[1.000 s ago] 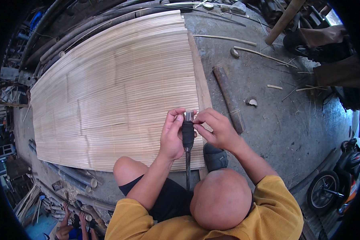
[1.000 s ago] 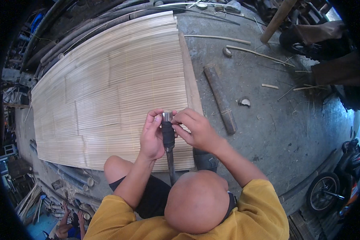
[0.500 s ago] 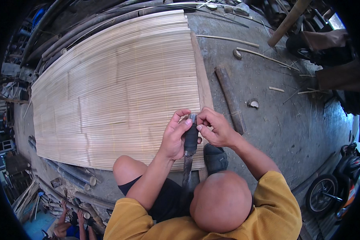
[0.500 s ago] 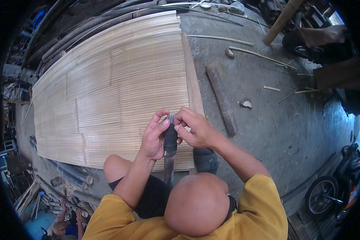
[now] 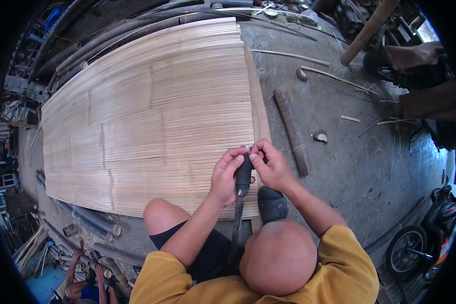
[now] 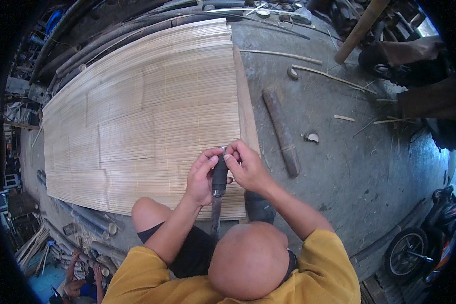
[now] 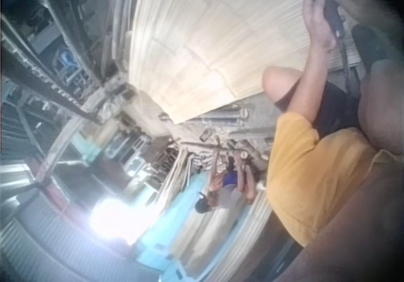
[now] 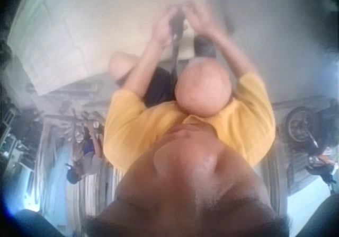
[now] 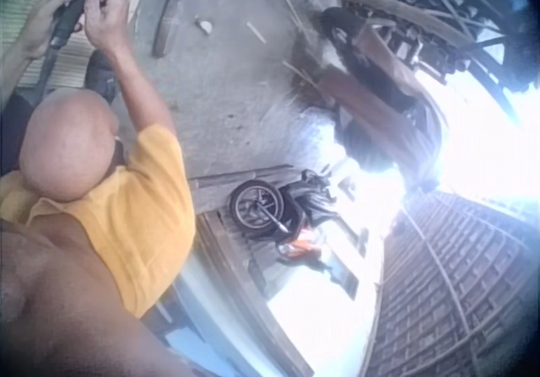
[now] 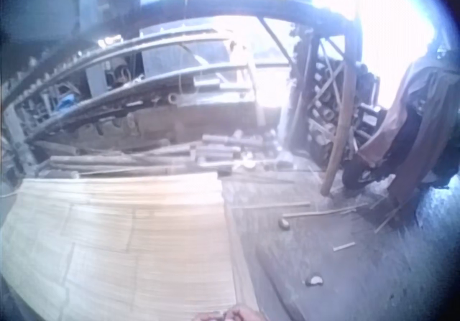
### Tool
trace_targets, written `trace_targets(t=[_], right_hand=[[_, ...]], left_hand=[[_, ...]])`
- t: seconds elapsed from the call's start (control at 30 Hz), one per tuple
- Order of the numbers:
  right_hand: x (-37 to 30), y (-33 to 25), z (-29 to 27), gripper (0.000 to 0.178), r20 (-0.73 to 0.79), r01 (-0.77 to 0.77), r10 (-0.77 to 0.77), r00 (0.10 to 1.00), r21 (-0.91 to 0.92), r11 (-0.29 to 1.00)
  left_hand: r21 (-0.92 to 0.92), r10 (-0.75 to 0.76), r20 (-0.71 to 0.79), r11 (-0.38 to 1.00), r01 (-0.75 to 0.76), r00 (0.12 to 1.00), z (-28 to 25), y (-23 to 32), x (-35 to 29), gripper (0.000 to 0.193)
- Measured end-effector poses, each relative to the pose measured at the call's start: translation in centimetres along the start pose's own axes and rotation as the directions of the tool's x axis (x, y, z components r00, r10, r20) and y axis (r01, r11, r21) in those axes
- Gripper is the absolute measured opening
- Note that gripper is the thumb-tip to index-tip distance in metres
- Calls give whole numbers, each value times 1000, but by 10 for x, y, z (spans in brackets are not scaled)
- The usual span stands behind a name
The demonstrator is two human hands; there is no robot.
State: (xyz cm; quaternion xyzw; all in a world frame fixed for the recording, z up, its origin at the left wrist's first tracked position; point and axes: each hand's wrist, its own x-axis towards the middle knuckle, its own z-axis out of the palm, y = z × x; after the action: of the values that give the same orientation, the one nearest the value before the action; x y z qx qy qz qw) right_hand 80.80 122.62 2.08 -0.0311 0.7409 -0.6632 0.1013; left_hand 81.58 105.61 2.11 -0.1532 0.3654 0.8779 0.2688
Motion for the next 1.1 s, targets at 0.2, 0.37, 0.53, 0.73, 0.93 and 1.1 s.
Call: trace_targets(t=[0.2, 0.37, 0.53, 0.73, 0.93, 1.1], right_hand=[[-4, 1, -4, 16, -58, 194, -204, 977, -148, 970], [-10, -15, -12, 28, -76, 443, -516, 853, -416, 794], [-11, -8, -18, 28, 8, 521, -588, 809, -474, 710], [-6, -18, -12, 25, 52, 490, -519, 853, -422, 763], [-2, -24, -18, 20, 152, 461, -436, 887, -337, 821], [-6, -25, -20, 21, 168, 482, -452, 876, -346, 805]], left_hand=[[120, 146, 45, 981, -150, 988, -2, -6, 3, 26], [338, 251, 93, 902, -268, 963, 4, -5, 0, 29], [407, 243, 123, 872, -272, 962, 2, -6, 0, 41], [460, 342, 132, 810, -363, 930, -7, -10, -3, 51], [490, 309, 163, 799, -348, 937, 0, -7, -12, 47], [432, 252, 139, 855, -288, 958, 17, 2, -18, 35]])
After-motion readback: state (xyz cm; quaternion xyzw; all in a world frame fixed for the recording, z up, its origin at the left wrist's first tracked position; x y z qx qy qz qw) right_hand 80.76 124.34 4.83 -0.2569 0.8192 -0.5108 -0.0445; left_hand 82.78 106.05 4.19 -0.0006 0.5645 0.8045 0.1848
